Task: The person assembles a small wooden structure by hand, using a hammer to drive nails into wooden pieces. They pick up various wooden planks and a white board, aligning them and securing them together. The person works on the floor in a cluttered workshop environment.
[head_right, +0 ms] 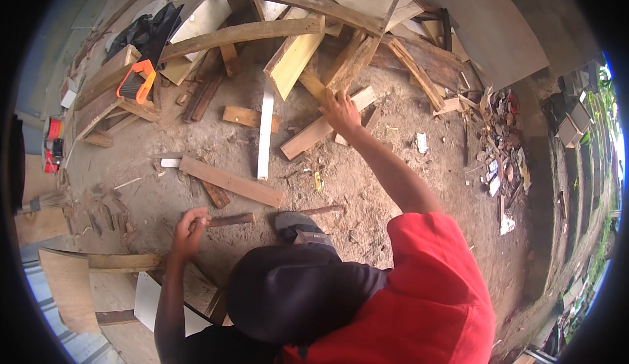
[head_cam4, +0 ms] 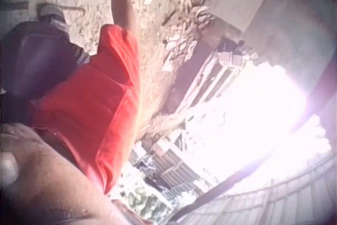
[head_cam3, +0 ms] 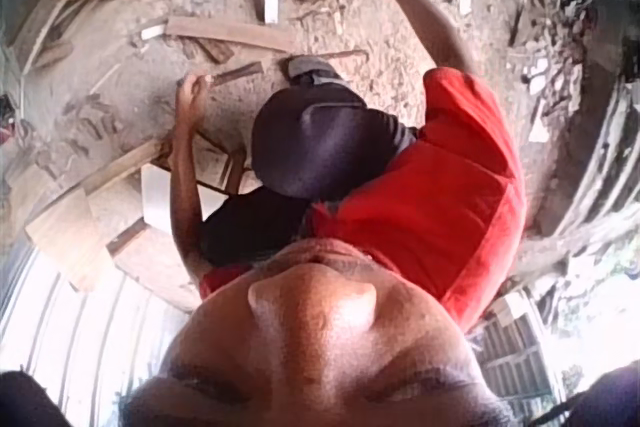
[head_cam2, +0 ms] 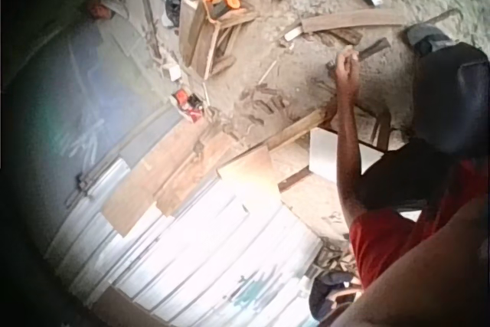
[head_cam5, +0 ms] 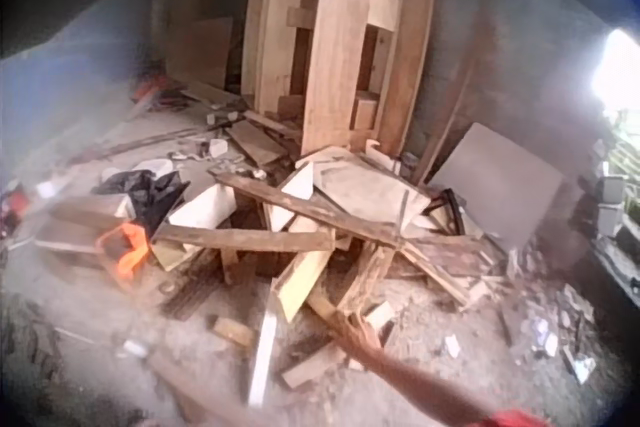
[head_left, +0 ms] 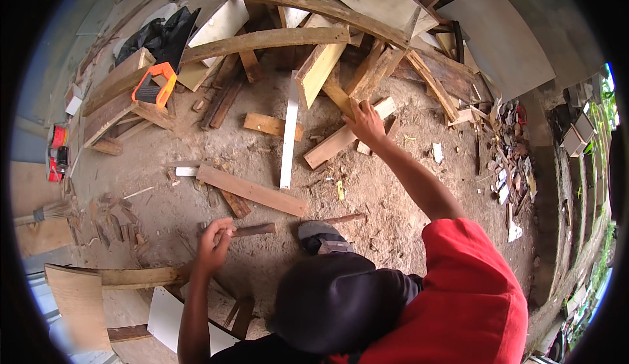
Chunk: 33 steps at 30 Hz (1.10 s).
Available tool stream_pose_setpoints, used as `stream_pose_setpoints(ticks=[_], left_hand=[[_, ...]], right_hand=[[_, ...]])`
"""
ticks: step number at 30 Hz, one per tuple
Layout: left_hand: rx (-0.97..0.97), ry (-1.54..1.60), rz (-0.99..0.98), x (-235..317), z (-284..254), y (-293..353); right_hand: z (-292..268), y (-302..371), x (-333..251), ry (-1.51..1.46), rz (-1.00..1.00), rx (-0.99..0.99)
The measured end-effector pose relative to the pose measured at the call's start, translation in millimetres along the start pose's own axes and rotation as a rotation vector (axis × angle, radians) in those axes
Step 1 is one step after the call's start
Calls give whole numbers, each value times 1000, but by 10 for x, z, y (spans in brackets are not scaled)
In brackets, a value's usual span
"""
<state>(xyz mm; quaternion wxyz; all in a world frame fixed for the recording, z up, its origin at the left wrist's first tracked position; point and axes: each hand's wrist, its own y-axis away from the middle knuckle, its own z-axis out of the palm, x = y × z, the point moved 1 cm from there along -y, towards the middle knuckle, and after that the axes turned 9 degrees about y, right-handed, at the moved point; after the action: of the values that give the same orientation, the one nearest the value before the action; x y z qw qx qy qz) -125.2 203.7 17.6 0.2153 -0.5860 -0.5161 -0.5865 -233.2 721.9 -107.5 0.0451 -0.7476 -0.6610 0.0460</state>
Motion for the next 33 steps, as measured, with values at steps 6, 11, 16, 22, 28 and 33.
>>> stream_pose_setpoints(ticks=[6,11,16,22,28,33], left_hand=[[-66,-334,273,698,-30,-636],[-60,-83,402,1133,282,-974],[-189,-174,469,1099,693,-1204],[-79,44,450,1369,727,-1479],[-180,41,242,909,970,-1489],[-203,55,196,657,1029,-1397]], right_hand=[[-90,316,-208,-216,119,-36],[-293,333,-144,-143,138,13],[-30,671,1649,-59,466,206],[-121,620,2571,198,790,39],[-244,198,2978,177,725,-343],[-199,107,2366,-189,577,-400]])
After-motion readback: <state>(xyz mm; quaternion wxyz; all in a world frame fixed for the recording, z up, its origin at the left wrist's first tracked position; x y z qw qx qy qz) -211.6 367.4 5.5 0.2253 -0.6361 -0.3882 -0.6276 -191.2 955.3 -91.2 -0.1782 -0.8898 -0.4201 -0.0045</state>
